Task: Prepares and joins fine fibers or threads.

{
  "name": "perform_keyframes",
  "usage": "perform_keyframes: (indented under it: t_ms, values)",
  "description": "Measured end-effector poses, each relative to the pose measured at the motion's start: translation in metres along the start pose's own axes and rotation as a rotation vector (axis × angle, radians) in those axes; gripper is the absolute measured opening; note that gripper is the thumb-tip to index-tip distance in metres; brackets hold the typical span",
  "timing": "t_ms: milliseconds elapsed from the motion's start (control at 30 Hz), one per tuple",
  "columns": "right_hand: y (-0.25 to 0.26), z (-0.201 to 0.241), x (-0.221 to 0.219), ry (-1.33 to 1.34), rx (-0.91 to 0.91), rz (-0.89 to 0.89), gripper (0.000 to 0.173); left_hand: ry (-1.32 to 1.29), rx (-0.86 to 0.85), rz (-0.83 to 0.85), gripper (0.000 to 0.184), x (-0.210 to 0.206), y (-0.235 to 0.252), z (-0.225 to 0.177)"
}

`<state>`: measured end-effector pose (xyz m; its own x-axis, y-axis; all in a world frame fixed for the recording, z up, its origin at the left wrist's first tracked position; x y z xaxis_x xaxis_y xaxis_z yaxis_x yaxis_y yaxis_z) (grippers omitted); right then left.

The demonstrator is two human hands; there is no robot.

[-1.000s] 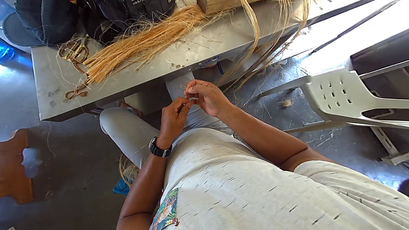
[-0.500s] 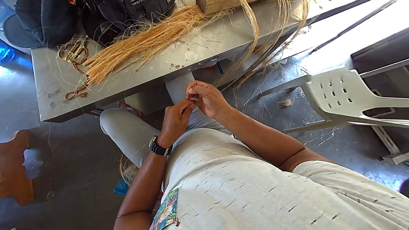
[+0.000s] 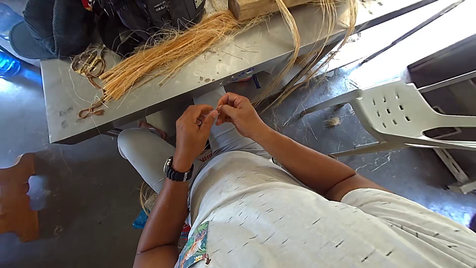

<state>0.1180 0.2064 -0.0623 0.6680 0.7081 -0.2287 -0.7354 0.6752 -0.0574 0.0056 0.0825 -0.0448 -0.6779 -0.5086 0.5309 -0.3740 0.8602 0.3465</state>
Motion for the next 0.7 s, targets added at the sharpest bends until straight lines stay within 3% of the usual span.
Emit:
perform_keyframes:
  t_ms: [200, 533, 700]
  values:
    - [-0.013, 0.005, -0.006, -0.110, 0.075, 0.105, 0.008, -0.180, 0.064, 0.003, 0.019, 0.005, -0.001, 0.006]
    - [-0.009, 0.004, -0.004, -0.148, 0.034, 0.183, 0.010, -0.054, -0.009, 0.120, 0.016, 0.015, 0.003, -0.001]
    - [0.002, 0.001, 0.001, -0.016, -0.020, 0.220, 0.007, -0.020, -0.032, 0.128, 0.021, 0.015, 0.006, -0.003]
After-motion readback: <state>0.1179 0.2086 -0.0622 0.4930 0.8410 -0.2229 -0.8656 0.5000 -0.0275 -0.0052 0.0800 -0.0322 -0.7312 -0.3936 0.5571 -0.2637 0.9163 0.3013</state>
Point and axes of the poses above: each hand's wrist, its own y-axis towards the middle knuckle, its own x-axis out of the back of the hand, z = x × y, the point moved 5 cm from there along y, towards the middle knuckle, and after that the axes turned 2 degrees about y, right-handed, at the moved point
